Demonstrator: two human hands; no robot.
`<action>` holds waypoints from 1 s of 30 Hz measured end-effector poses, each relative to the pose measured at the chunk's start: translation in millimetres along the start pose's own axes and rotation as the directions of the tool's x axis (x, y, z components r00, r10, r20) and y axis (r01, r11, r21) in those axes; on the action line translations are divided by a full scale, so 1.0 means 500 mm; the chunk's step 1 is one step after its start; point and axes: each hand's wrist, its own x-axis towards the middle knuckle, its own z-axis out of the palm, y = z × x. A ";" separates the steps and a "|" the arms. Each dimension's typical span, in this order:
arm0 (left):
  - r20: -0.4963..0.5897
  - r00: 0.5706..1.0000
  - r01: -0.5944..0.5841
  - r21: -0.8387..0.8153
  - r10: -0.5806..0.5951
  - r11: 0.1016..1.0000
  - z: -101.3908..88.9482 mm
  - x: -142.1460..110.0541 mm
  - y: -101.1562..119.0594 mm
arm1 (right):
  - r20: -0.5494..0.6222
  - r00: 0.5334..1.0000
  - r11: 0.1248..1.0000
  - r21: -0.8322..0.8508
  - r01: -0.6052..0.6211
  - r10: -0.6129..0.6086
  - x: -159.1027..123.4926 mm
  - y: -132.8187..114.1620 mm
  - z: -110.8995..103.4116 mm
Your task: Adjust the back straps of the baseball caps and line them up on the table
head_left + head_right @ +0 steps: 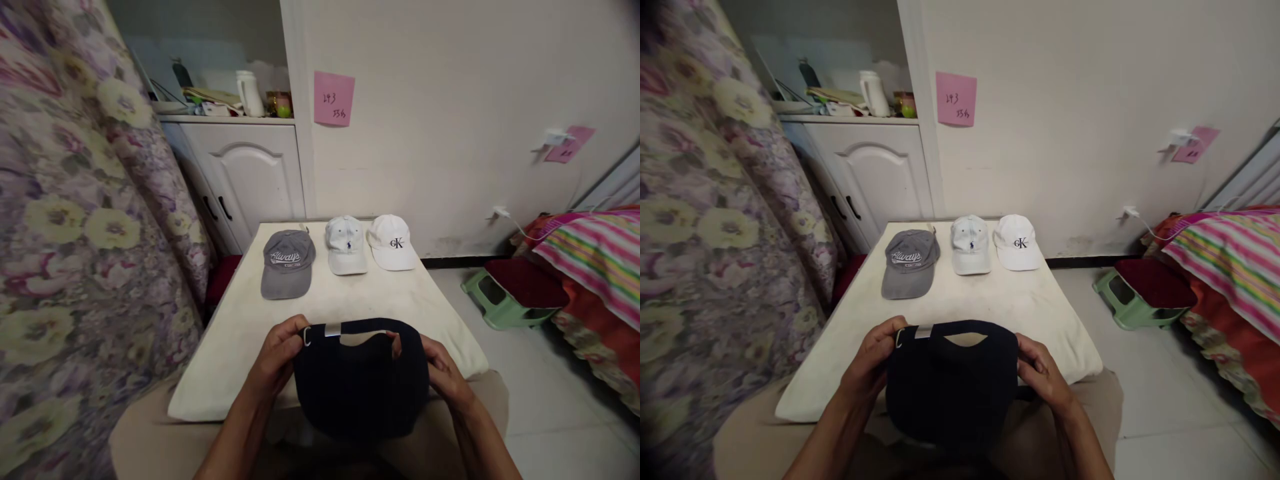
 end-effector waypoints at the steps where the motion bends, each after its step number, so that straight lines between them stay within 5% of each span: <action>1: 0.016 1.000 0.003 0.013 -0.004 1.000 0.002 -0.002 0.002 | -0.003 1.000 1.000 -0.010 0.009 -0.009 -0.003 -0.001 -0.001; 13: 0.036 0.999 -0.002 0.000 0.002 1.000 0.028 0.016 0.007 | -0.063 0.996 0.998 -0.012 -0.066 0.065 -0.016 -0.015 -0.013; 21: 0.033 0.997 -0.068 0.070 0.066 0.995 0.021 0.031 0.010 | -0.018 0.995 0.988 -0.127 0.093 -0.096 0.003 -0.008 -0.014; 30: -0.080 0.996 0.058 0.237 -0.040 0.970 0.027 0.020 -0.007 | -0.001 0.998 0.992 -0.113 -0.055 0.056 -0.008 0.013 -0.028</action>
